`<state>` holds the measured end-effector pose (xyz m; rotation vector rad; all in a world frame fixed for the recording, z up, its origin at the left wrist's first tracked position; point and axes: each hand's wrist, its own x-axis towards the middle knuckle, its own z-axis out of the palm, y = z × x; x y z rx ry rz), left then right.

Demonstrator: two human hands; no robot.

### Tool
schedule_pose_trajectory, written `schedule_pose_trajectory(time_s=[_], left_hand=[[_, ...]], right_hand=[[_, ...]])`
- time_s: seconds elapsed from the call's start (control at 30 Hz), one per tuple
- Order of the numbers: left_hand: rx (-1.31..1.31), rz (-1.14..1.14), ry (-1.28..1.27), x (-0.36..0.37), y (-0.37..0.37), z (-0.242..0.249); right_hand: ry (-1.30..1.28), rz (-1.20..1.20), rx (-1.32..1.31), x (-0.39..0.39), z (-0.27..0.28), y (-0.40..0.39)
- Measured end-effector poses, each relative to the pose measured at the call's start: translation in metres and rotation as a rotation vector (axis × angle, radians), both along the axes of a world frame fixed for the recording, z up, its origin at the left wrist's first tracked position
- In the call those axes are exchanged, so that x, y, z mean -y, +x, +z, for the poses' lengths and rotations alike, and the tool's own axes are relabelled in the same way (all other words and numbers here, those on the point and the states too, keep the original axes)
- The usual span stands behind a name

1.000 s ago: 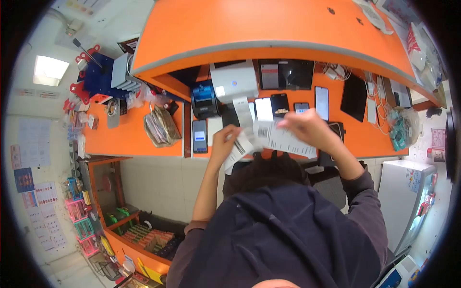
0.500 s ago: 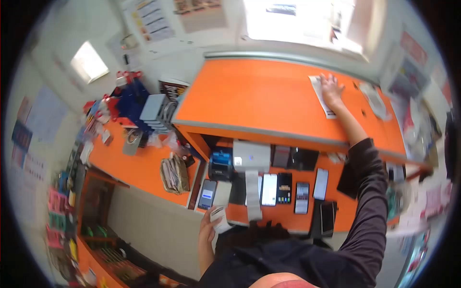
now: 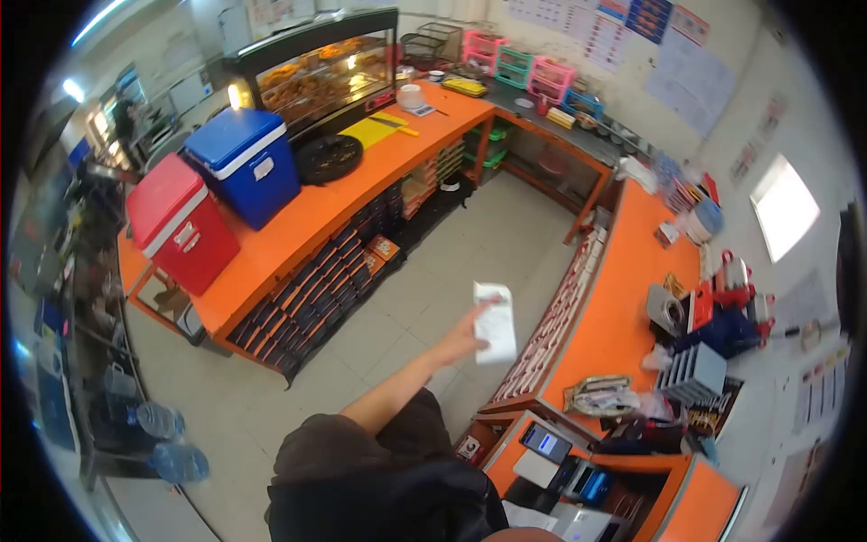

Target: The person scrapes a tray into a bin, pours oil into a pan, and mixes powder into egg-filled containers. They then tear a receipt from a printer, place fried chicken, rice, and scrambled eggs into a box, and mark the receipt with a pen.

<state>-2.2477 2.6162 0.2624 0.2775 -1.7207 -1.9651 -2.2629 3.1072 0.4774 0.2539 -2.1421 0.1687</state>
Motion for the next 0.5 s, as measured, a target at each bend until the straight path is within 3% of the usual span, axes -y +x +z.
schedule_pose_trajectory(time_s=[0.03,0.1,0.17,0.23,0.5], left_hand=[[0.006,0.163,-0.127,0.029,0.008,0.005],[-0.14,0.372,-0.131,0.092,0.033,0.023],[-0.219,0.446,-0.074,0.135,0.069,0.093],[-0.324,0.439,0.014,0.176,0.096,0.133],[-0.555,0.746,-0.209,0.336,0.173,0.202]], right_hand=[[-0.008,0.087,0.026,0.022,-0.006,-0.01],[-0.02,0.274,0.116,0.077,-0.021,-0.029],[-0.029,0.449,0.205,0.135,-0.035,-0.046],[-0.036,0.616,0.301,0.198,-0.053,-0.058],[0.085,1.216,0.595,0.472,-0.099,-0.085]])
